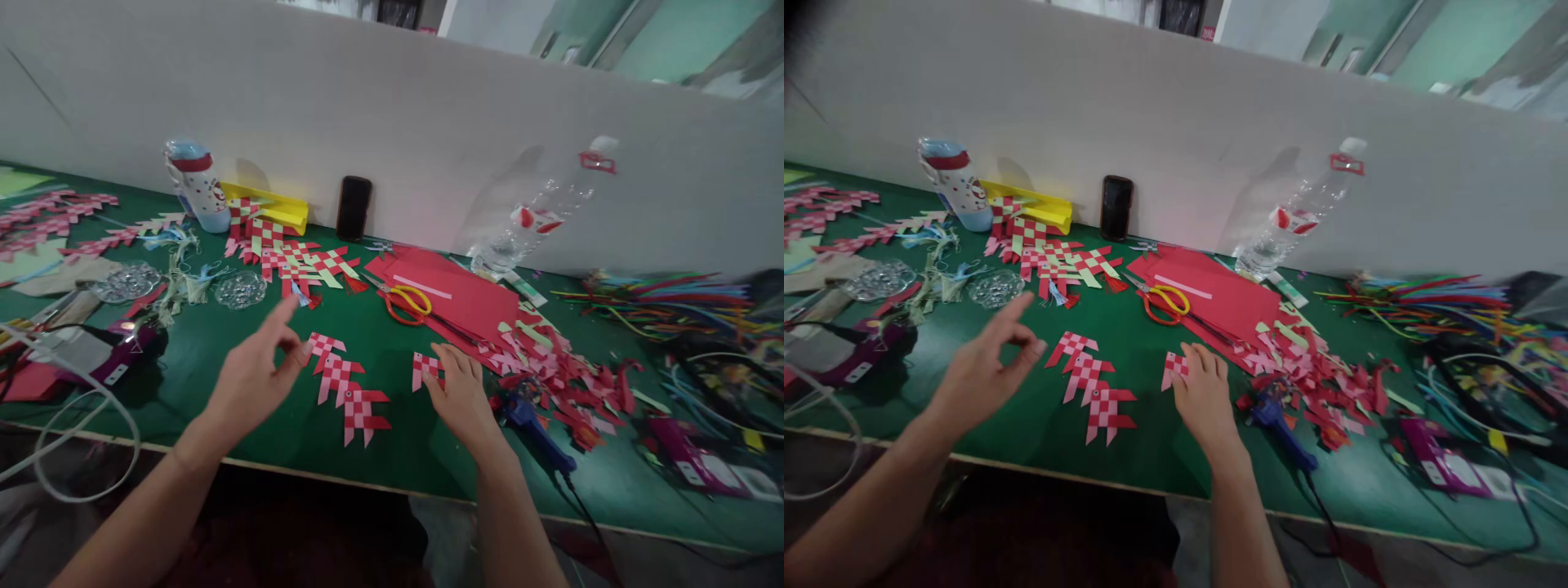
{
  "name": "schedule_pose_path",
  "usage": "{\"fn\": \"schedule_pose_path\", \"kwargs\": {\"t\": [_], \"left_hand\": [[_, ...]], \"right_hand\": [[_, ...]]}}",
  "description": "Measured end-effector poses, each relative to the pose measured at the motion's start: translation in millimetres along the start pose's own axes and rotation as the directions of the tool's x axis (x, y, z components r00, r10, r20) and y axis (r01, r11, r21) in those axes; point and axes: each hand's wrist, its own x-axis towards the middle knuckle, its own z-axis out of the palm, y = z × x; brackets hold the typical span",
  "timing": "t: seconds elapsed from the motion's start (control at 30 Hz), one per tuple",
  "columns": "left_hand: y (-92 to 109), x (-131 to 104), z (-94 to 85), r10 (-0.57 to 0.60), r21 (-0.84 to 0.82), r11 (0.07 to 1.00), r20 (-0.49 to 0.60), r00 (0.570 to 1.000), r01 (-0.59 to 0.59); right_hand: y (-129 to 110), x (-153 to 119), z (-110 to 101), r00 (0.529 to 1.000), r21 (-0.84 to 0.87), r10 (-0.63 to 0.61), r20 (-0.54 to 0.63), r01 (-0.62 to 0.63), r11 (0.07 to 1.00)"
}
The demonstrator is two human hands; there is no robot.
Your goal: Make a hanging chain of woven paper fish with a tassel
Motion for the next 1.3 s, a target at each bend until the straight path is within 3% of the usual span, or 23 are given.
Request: {"fn": "schedule_pose_path", "kwargs": {"t": [0.07, 0.13, 0.2, 0.33, 0.4, 0.47, 0.53, 0.63, 0.73, 0.87, 0.97, 1.03, 1.1, 1.2, 1.3], "left_hand": [[9, -12, 19.1, 0.148, -0.009, 0.989, 0.095, 0.984, -0.148], [18, -31, 38.0, 0.3, -0.072, 0.954, 0.148, 0.942, -0.292], [28, -51, 52.1, 0.436, -0.162, 0.898, 0.208, 0.875, -0.409], [44, -80, 63.1, 0.625, -0.32, 0.78, 0.365, 0.69, -0.537], [49, -86, 63.6, 0.64, -0.365, 0.768, 0.398, 0.657, -0.527], [51, -86, 63.5, 0.611, -0.409, 0.787, 0.419, 0.671, -0.462], [53, -81, 65.3, 0.544, -0.46, 0.819, 0.438, 0.715, -0.342], [56, -63, 74.8, 0.36, -0.525, 0.848, 0.461, 0.811, -0.078], [65, -40, 89.5, 0.158, -0.546, 0.825, 0.468, 0.87, 0.145], [89, -17, 102.6, 0.097, -0.597, 0.764, 0.483, 0.87, 0.246], [106, -12, 105.7, 0.101, -0.633, 0.696, 0.553, 0.827, 0.339], [112, -15, 106.3, 0.111, -0.647, 0.655, 0.594, 0.797, 0.391], [114, -20, 105.9, 0.116, -0.639, 0.671, 0.592, 0.798, 0.377], [112, -30, 104.5, 0.156, -0.596, 0.759, 0.558, 0.815, 0.263], [110, -37, 105.4, 0.29, -0.624, 0.778, 0.449, 0.845, 0.065]], "right_hand": [[6, 0, 2, 0.998, -0.063, 0.033, 0.052, -0.03, 0.998], [10, 0, 5, 0.995, -0.078, 0.051, 0.081, -0.044, 0.996], [10, -1, 6, 0.993, -0.072, 0.06, 0.1, -0.053, 0.996], [11, -3, 8, 0.992, 0.002, 0.074, 0.104, -0.075, 0.997], [13, -4, 7, 0.993, 0.087, 0.084, 0.082, -0.091, 0.992], [15, -6, 6, 0.992, 0.152, 0.11, 0.06, -0.118, 0.981], [16, -10, 3, 0.989, 0.194, 0.142, 0.046, -0.148, 0.97], [13, -17, -5, 0.98, 0.288, 0.198, 0.027, -0.197, 0.937], [6, -27, -17, 0.952, 0.509, 0.3, 0.059, -0.287, 0.812], [-10, -50, -28, 0.931, 0.764, 0.335, 0.147, -0.322, 0.559], [-19, -70, -31, 0.929, 0.823, 0.317, 0.191, -0.328, 0.465], [-15, -82, -34, 0.942, 0.801, 0.298, 0.154, -0.296, 0.52], [2, -91, -37, 0.956, 0.691, 0.293, 0.023, -0.227, 0.686], [45, -98, -43, 0.943, 0.255, 0.249, -0.221, -0.191, 0.948], [85, -101, -43, 0.948, -0.151, 0.195, -0.25, -0.238, 0.96]]}}
